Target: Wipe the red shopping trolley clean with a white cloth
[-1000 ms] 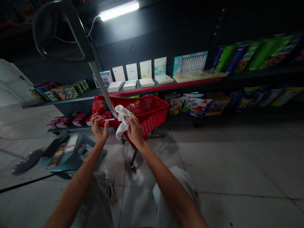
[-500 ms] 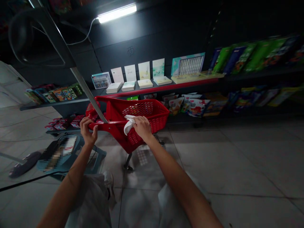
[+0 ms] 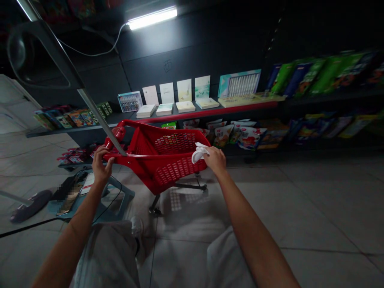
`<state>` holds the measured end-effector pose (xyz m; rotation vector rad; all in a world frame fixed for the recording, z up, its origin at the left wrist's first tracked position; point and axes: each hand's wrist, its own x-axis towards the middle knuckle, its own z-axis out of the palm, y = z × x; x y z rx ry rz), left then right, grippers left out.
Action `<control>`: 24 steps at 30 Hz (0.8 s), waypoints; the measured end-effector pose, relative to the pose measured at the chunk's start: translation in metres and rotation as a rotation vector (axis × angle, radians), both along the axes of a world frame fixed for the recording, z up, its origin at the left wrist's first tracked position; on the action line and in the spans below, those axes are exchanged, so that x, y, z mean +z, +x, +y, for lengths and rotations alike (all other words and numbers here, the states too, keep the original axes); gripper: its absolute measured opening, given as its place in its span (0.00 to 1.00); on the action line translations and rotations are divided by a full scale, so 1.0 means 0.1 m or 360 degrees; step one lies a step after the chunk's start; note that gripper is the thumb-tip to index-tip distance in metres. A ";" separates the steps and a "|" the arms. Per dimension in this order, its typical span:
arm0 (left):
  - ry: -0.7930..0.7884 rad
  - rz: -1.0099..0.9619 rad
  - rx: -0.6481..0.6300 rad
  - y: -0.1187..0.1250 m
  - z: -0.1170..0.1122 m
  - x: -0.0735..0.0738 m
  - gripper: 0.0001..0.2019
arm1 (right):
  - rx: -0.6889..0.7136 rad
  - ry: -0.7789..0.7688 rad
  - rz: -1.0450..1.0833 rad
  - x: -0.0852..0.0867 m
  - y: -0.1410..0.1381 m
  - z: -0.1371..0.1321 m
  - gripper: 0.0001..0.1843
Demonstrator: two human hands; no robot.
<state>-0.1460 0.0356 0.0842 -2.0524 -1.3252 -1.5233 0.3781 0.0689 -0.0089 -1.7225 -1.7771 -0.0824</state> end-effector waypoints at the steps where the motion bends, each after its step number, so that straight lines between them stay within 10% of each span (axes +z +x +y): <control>1: 0.0009 -0.0026 0.0003 0.00 -0.01 -0.01 0.21 | -0.0026 -0.0013 -0.0014 -0.01 0.05 0.00 0.22; 11: 0.0097 -0.0189 0.0068 0.10 -0.11 -0.13 0.21 | 0.0010 0.0105 -0.0004 0.03 -0.32 -0.10 0.26; 20: 0.0112 -0.0344 0.0040 0.24 -0.12 -0.17 0.22 | 0.0480 0.0275 0.0131 0.12 -1.06 -0.35 0.28; 24: -0.0043 -0.0546 -0.0054 0.35 -0.20 -0.21 0.35 | 0.0540 0.0292 0.0252 0.14 -1.24 -0.35 0.26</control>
